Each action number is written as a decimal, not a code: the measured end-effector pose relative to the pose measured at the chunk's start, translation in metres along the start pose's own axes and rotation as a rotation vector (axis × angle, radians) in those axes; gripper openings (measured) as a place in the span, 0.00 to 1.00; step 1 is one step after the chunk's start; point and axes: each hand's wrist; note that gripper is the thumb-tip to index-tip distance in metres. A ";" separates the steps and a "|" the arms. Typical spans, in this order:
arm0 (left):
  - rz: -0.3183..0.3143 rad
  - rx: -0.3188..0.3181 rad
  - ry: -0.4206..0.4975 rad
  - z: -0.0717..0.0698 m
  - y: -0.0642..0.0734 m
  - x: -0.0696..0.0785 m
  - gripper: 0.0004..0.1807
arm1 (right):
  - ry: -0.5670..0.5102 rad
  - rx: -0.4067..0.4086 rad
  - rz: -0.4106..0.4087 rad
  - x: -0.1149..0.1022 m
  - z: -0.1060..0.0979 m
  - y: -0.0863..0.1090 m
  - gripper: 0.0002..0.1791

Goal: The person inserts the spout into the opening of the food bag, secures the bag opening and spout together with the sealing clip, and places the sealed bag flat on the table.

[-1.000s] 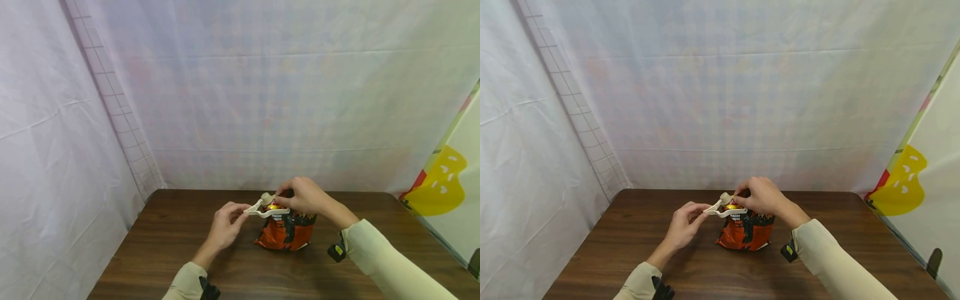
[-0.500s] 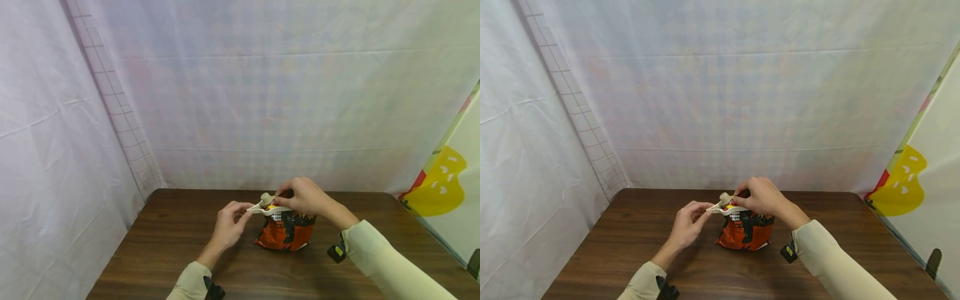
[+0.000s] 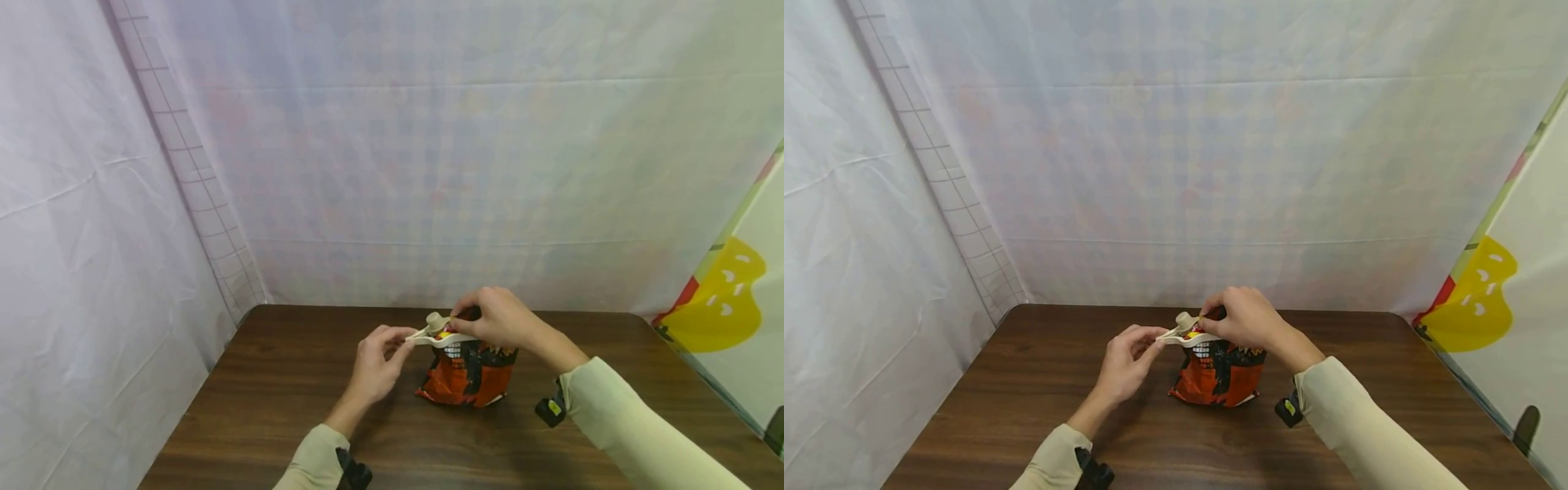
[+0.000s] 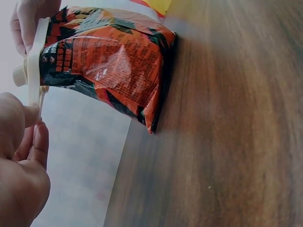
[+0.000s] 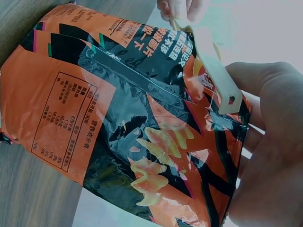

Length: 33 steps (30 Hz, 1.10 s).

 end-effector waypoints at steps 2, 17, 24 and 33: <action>0.000 0.004 -0.002 0.000 0.000 0.000 0.10 | 0.000 -0.001 0.002 0.000 0.000 0.000 0.05; -0.024 0.010 0.022 0.004 0.002 -0.005 0.09 | -0.019 -0.008 0.014 0.001 -0.003 0.002 0.09; -0.027 0.005 0.078 0.008 0.002 -0.007 0.09 | 0.031 0.003 -0.013 0.000 -0.008 0.005 0.16; -0.057 -0.017 0.107 0.006 0.003 -0.008 0.09 | 0.125 0.057 -0.015 0.005 -0.009 0.008 0.31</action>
Point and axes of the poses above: each hand's wrist, its own y-axis away from the middle knuckle, its own z-axis out of the palm, x = y × z, and after that the axes turned 12 degrees about -y, right-handed
